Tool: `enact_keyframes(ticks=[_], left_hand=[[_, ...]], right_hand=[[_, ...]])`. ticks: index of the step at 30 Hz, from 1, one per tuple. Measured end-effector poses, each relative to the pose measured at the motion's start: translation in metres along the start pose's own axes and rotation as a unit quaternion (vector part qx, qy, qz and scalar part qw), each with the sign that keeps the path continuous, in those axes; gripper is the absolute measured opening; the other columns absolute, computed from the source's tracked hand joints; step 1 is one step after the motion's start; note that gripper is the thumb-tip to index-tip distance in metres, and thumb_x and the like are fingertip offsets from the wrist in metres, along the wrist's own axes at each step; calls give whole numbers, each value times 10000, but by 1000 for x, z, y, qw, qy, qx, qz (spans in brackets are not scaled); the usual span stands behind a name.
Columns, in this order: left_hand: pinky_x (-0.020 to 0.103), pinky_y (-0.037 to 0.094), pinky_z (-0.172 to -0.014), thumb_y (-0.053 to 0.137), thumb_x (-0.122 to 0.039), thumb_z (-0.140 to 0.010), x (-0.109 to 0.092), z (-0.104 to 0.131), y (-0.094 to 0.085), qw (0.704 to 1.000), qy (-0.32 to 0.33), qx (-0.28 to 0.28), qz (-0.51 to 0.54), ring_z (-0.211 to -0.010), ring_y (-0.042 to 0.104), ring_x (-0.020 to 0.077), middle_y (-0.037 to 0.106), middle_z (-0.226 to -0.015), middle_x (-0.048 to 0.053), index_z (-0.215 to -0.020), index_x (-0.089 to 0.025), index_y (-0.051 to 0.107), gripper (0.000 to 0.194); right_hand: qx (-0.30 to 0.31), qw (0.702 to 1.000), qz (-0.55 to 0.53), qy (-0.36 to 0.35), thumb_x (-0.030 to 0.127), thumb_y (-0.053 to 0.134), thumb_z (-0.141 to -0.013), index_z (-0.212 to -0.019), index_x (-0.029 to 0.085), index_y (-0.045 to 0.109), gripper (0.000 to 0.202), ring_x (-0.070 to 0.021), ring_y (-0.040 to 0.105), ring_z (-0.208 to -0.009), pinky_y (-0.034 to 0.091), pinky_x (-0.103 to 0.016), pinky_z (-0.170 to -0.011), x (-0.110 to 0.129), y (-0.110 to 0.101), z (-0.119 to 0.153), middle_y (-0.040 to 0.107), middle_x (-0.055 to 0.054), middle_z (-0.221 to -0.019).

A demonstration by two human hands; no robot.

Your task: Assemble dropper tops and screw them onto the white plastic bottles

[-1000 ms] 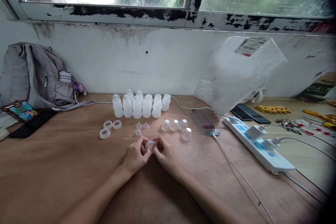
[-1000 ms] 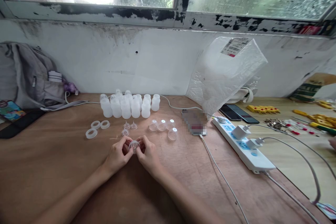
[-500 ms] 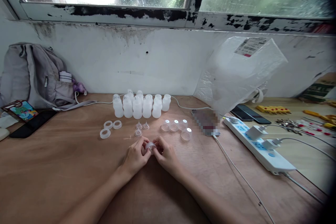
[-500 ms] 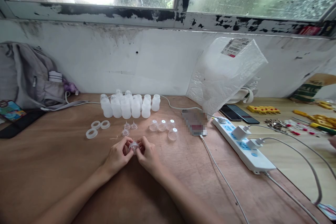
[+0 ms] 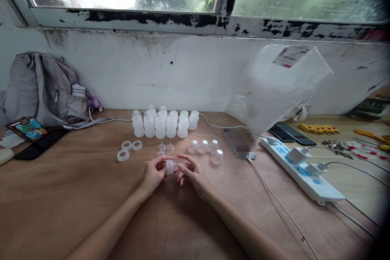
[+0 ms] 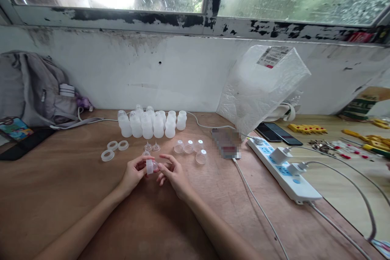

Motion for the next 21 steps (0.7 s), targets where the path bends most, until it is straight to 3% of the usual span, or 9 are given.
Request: enact_keyframes(ticks=[3,6,12,17,21], left_hand=[[238,474,-539,425,-282,-725,-2,4,7,996,-30,30,83,-683,584,148,627,-846,80,-925,-117,573,298],[257,477,-590,371,-345,-769,-4,8,12,988,-48,51,136,-741,583,161,611,-888,90,-964,-114,554,354],[219,443,-536,599,-326,-646,-2,5,13,995,-46,64,64,-576,528,99,561,-669,-2,-846,-132,515,291],[216,440,-542,571,-285,-655,-5,5,13,997,-24,73,22,-600,537,105,558,-706,-3,-837,-154,473,245],[225,440,-594,523,-212,-667,-21,10,12,992,45,70,-99,-656,541,115,560,-762,10,-854,-161,483,198]], right_hand=[[-21,999,44,-23,399,547,-714,-806,150,534,266,-73,508,-462,421,-201,-429,1,-4,-1,572,1,-649],[-46,991,102,-66,395,521,-736,-788,153,548,249,-72,497,-463,413,-204,-443,5,-7,1,565,7,-636],[-41,979,173,-98,365,481,-775,-778,153,540,220,-78,494,-492,401,-202,-462,10,-9,2,548,7,-626],[-35,970,213,-107,352,477,-777,-749,156,537,207,-78,483,-488,390,-197,-458,17,-12,1,559,0,-631],[-26,957,261,-121,328,484,-776,-739,158,541,183,-82,485,-485,383,-196,-459,17,-11,2,557,0,-616]])
Point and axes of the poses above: each hand's wrist, its own z-axis away from the middle knuckle, its own y-axis out of the palm, x = y × z, the point moved 8 cm from there along -z, towards the middle knuckle
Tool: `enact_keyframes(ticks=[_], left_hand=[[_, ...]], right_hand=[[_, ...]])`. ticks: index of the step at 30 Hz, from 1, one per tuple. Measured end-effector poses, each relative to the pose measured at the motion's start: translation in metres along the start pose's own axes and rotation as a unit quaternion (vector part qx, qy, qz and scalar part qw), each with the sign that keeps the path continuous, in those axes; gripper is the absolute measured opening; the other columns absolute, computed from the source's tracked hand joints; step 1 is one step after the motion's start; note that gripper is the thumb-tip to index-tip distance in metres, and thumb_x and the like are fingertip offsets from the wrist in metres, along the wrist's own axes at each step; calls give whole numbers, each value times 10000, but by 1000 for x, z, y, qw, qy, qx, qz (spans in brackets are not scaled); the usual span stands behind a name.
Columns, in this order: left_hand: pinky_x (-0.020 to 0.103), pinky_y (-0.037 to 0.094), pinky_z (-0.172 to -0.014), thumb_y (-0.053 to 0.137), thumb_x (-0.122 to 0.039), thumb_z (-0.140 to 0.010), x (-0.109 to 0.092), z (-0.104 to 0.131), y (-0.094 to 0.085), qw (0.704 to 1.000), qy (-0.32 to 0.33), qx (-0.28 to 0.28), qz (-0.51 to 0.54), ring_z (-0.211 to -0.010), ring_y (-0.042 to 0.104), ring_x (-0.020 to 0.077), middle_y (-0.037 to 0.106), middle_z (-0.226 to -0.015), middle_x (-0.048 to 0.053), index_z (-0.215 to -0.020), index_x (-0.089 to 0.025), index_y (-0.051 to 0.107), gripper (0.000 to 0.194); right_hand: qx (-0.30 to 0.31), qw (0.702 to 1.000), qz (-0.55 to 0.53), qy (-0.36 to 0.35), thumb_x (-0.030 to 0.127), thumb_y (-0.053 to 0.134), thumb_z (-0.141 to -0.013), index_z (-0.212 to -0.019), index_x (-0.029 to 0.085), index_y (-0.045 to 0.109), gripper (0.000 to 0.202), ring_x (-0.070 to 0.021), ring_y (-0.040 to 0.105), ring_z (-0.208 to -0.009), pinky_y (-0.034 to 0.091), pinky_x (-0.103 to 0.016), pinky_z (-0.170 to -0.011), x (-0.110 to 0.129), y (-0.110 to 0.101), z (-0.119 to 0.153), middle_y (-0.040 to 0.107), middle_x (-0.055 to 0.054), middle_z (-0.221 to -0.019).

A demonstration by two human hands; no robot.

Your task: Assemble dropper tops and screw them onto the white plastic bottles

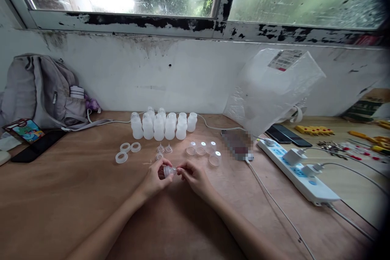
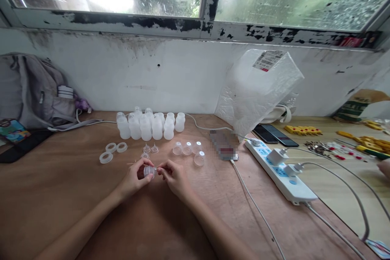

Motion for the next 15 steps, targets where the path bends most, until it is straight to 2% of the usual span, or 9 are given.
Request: enact_keyframes(ticks=[5,9,12,15], left_hand=[[292,408,-753,519,-145,-627,-16,5,0,981,100,0,-168,-832,514,168,562,-890,31,-921,-189,530,297],[304,403,-748,511,-146,-636,-16,6,0,970,124,-10,-207,-831,501,180,555,-871,34,-876,-199,541,248],[297,406,-734,500,-155,-653,-15,5,-4,970,125,-32,-208,-816,505,177,548,-862,37,-870,-197,524,222],[288,406,-719,486,-169,-673,-11,3,-10,967,118,-59,-216,-801,515,174,549,-852,39,-864,-195,507,194]], right_hand=[[-9,994,97,-59,271,485,-780,-714,170,531,129,-83,465,-487,374,-199,-479,2,5,5,537,13,-587],[-23,980,163,-112,245,479,-785,-732,181,538,101,-100,493,-548,391,-208,-521,17,5,7,555,1,-629],[-81,969,188,-139,243,453,-801,-737,180,526,115,-106,500,-571,398,-212,-537,35,-12,0,546,-9,-652],[-156,953,211,-151,244,443,-805,-739,178,520,121,-114,506,-591,402,-215,-547,54,-39,-26,538,-16,-667]])
Point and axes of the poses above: each hand's wrist, its own z-axis away from the middle knuckle, its own y-axis out of the palm, x = y × z, the point moved 8 cm from there along -z, towards the middle knuckle
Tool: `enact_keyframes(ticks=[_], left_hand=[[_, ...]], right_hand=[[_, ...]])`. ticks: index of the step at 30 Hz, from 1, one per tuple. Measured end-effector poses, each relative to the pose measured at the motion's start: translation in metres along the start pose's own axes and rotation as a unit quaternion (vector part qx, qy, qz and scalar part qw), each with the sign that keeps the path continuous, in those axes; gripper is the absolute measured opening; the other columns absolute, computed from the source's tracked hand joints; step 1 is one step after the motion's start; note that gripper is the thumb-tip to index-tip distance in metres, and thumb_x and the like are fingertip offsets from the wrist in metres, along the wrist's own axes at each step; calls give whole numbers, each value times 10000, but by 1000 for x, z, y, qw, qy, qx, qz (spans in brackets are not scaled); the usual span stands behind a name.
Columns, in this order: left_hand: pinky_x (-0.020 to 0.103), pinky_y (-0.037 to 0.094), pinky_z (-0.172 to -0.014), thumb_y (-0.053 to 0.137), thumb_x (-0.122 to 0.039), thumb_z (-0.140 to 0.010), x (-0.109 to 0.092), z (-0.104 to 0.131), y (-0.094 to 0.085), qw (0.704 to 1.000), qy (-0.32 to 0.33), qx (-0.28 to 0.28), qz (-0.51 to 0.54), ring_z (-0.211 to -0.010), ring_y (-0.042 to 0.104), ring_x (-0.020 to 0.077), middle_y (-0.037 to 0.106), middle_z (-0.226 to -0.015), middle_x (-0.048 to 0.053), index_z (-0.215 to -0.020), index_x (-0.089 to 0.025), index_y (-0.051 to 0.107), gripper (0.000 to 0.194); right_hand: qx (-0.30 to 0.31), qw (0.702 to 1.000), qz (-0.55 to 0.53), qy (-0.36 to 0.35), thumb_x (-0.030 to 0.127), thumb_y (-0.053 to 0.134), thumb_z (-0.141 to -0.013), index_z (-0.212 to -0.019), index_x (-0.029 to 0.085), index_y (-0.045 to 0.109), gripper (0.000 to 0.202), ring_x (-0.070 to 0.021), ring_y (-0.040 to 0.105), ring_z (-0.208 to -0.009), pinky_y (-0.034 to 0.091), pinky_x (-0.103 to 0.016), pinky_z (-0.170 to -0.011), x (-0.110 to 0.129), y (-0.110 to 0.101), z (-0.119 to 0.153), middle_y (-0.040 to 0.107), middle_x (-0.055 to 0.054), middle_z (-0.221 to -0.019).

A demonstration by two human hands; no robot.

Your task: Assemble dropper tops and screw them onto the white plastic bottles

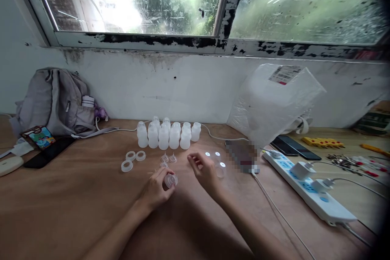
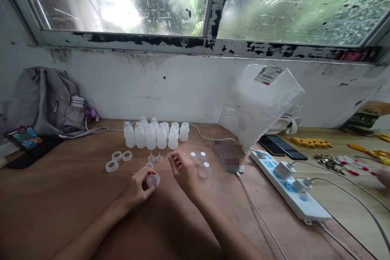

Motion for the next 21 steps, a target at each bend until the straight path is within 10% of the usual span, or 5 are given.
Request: enact_keyframes(ticks=[5,9,14,21], left_hand=[[288,401,-701,470,-222,-707,11,-1,-4,999,-30,-20,-29,-774,523,174,548,-835,38,-848,-195,480,144],[287,407,-670,431,-206,-716,13,-3,-6,999,-34,-17,-33,-726,525,171,531,-776,34,-811,-189,461,101],[290,411,-650,423,-179,-698,13,-4,-9,998,-34,-23,-39,-706,519,173,523,-755,36,-788,-185,454,95],[303,418,-703,422,-177,-710,17,-4,-12,998,-34,-36,-36,-773,511,179,525,-815,51,-838,-184,452,132]], right_hand=[[-12,993,112,-25,197,452,-786,-833,179,568,127,-149,507,-728,398,-258,-661,-17,-4,-88,556,-55,-845],[107,961,256,-9,185,481,-763,-915,229,603,200,-224,447,-908,342,-336,-744,-40,19,-143,549,-77,-972],[231,921,313,-16,260,554,-728,-967,294,603,246,-255,367,-1021,280,-386,-793,-55,51,-164,527,-79,-1047],[248,920,302,-10,178,582,-687,-783,227,657,132,-264,381,-1021,296,-376,-776,-65,75,-163,536,-93,-1018]])
Point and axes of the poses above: each hand's wrist, its own z-axis away from the middle knuckle, its own y-axis out of the palm, x = y × z, the point moved 8 cm from there along -z, towards the middle knuckle
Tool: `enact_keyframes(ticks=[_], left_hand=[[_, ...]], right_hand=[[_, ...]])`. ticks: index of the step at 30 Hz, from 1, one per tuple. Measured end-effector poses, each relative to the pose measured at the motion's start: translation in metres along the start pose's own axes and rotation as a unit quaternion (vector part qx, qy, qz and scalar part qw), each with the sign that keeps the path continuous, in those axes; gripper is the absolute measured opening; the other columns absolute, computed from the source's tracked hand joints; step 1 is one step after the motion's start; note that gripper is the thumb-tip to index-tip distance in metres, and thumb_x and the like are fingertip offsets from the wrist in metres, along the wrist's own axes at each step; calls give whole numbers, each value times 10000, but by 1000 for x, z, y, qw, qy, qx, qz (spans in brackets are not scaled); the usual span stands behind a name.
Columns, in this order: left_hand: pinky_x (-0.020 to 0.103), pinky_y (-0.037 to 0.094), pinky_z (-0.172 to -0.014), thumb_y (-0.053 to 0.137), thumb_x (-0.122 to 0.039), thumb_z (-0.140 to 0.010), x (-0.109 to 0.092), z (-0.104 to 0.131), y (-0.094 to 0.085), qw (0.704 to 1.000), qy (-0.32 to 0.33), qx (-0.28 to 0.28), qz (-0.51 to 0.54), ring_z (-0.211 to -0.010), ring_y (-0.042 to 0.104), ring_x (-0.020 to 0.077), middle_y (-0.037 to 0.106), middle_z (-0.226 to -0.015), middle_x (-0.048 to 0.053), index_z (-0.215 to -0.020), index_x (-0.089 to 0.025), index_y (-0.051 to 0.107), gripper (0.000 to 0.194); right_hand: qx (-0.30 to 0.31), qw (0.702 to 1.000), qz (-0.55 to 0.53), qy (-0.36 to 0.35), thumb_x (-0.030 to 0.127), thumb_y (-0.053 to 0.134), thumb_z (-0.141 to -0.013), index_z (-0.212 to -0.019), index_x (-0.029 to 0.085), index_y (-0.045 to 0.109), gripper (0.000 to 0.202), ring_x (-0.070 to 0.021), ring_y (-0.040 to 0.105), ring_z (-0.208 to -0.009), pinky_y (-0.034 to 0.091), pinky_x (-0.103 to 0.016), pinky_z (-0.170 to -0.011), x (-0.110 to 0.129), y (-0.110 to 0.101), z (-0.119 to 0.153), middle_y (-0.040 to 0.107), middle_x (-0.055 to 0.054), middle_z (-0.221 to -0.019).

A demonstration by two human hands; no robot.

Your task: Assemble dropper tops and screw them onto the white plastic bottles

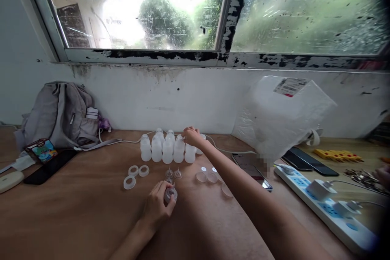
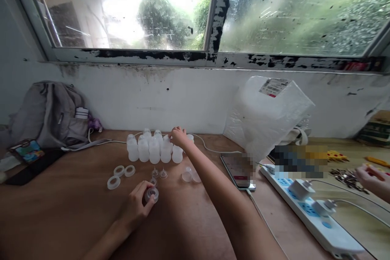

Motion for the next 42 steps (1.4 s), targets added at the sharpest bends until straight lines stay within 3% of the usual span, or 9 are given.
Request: enact_keyframes(ticks=[4,8,12,15,18,24,34,38,42], left_hand=[[304,423,-706,405,-174,-720,3,-1,-2,1000,-9,-11,10,-779,511,177,520,-826,55,-862,-182,445,148],[312,431,-698,414,-177,-705,5,0,-4,999,-14,-42,17,-770,518,180,525,-828,55,-881,-182,448,179],[333,429,-733,430,-200,-708,3,1,-5,998,-4,-50,39,-830,520,193,526,-882,70,-902,-185,423,196],[346,428,-744,419,-219,-735,3,1,-3,997,-11,-43,56,-845,518,195,521,-901,74,-920,-186,399,189],[354,425,-762,403,-247,-768,4,3,0,997,-20,-40,60,-871,517,196,515,-935,75,-965,-190,387,207],[346,410,-796,374,-245,-795,-2,6,3,998,-4,-40,57,-904,517,187,526,-984,73,-1014,-198,396,225],[353,382,-849,340,-204,-805,-4,5,3,998,26,-46,37,-988,475,185,510,-1020,62,-1001,-212,419,211],[363,366,-867,341,-201,-805,-6,5,5,998,35,-36,47,-998,469,187,516,-1029,57,-971,-224,439,194],[354,379,-845,380,-230,-801,-6,5,3,994,4,-35,102,-954,494,182,537,-1021,48,-890,-216,468,125]], right_hand=[[-30,999,-21,15,215,523,-735,-826,224,632,143,-264,397,-1013,328,-369,-756,-5,-18,-4,514,-92,-1049],[-112,992,-53,30,258,467,-768,-866,193,596,175,-235,432,-976,354,-359,-767,-18,-65,-5,491,-103,-1068],[-302,931,-204,16,284,483,-748,-794,161,559,152,-177,504,-844,422,-314,-712,-26,-125,29,539,-82,-939],[-367,874,-318,-1,345,468,-761,-831,179,522,188,-166,518,-854,456,-293,-675,-21,-138,78,544,-66,-956],[-349,863,-364,-20,323,480,-772,-892,186,493,183,-169,531,-873,456,-318,-727,-2,-116,130,554,-72,-957],[-296,900,-319,-28,245,516,-756,-944,205,481,196,-196,529,-903,462,-338,-729,31,-32,201,561,-77,-937],[-277,895,-350,-14,231,542,-732,-1125,202,355,436,-194,544,-882,465,-357,-764,38,4,214,525,-99,-1019],[-203,895,-398,-5,252,589,-691,-1216,208,231,637,-208,536,-946,448,-368,-810,42,26,214,512,-105,-1069],[-137,890,-435,-6,241,549,-718,-1142,233,285,499,-174,562,-904,478,-298,-748,50,42,213,547,-68,-1029]])
Point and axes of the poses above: each hand's wrist, its own z-axis away from the middle knuckle, its own y-axis out of the palm, x = y × z, the point moved 8 cm from there along -z, towards the middle knuckle
